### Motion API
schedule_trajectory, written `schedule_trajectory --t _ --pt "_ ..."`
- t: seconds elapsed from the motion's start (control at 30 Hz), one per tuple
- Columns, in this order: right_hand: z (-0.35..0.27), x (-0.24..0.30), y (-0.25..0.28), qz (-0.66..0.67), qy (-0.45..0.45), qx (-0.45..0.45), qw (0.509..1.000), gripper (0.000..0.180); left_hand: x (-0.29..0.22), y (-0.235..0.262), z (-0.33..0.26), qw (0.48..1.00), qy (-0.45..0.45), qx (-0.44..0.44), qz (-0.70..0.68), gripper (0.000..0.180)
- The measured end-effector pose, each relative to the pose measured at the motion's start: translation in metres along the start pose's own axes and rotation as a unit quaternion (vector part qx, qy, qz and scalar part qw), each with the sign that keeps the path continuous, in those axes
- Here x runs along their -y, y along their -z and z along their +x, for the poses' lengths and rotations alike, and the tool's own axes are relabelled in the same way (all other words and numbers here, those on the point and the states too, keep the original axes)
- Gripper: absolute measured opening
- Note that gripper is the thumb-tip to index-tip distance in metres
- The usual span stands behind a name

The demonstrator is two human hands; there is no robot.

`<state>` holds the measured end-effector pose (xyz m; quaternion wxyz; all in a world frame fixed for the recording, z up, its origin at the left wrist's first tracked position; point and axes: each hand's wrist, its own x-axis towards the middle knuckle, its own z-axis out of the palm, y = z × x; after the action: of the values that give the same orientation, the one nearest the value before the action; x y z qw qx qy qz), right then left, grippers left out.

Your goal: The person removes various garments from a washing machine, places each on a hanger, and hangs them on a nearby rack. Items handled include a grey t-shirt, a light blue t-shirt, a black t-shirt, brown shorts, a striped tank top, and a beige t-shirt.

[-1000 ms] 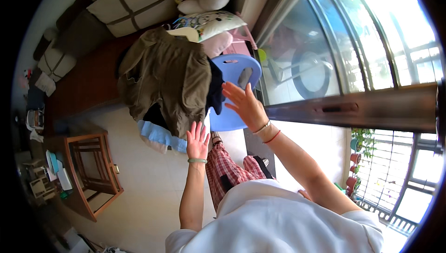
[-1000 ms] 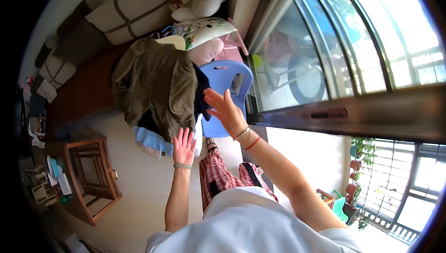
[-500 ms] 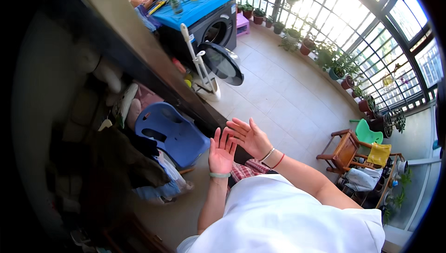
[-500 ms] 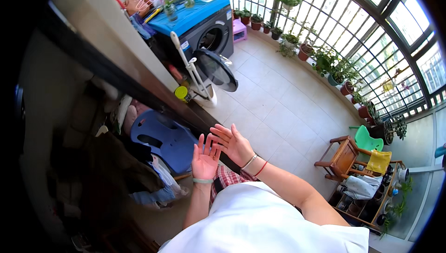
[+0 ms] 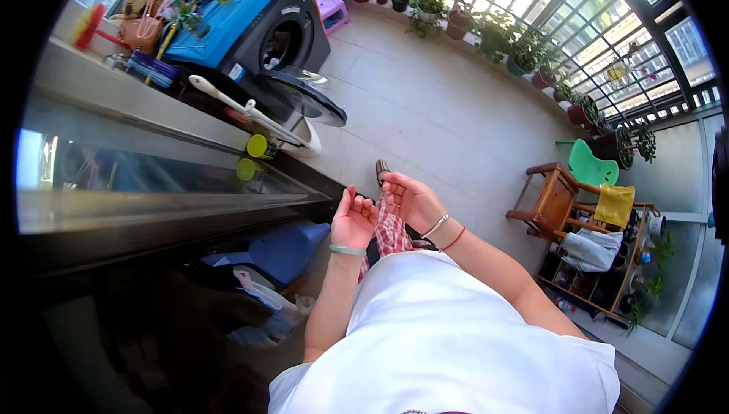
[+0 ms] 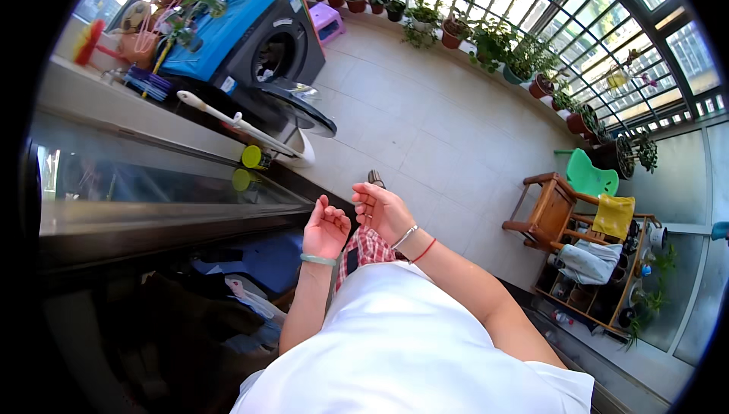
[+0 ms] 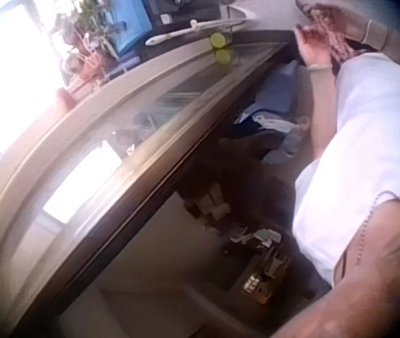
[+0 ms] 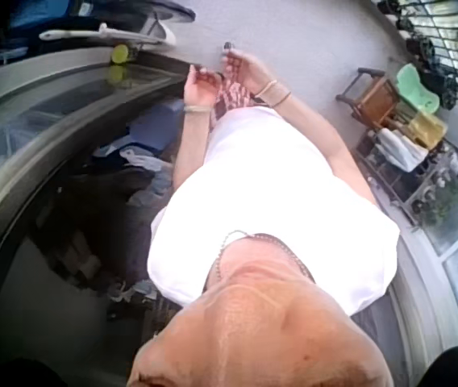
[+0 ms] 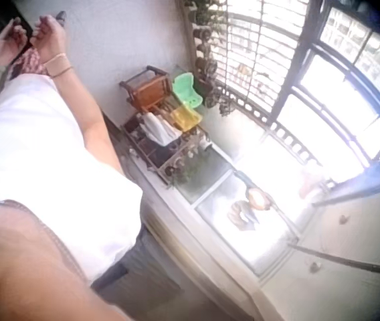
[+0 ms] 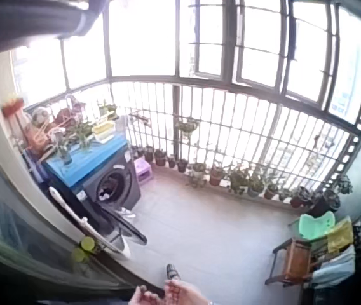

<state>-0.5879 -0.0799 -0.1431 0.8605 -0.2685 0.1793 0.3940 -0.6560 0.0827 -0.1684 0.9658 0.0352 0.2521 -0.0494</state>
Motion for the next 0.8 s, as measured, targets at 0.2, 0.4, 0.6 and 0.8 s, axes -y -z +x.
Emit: schedule_trajectory --t 0.2,0.4,0.6,0.8 --pt "0.094 0.063 0.001 0.006 -0.063 -0.045 0.997 0.021 -0.020 -0.007 0.109 0.997 0.031 -0.064 -0.019 0.024" --pt "0.195 0.130 -0.014 0.029 -0.058 -0.087 0.994 0.020 -0.066 -0.061 0.224 0.988 0.037 -0.147 0.038 0.017" --pt "0.269 0.177 -0.008 0.066 -0.086 -0.108 0.988 0.021 -0.103 -0.086 0.322 0.971 0.020 -0.208 0.114 0.022" --pt "0.354 0.242 -0.006 0.057 -0.091 -0.095 0.990 0.039 -0.114 -0.117 0.411 0.956 -0.010 -0.252 0.152 0.027"
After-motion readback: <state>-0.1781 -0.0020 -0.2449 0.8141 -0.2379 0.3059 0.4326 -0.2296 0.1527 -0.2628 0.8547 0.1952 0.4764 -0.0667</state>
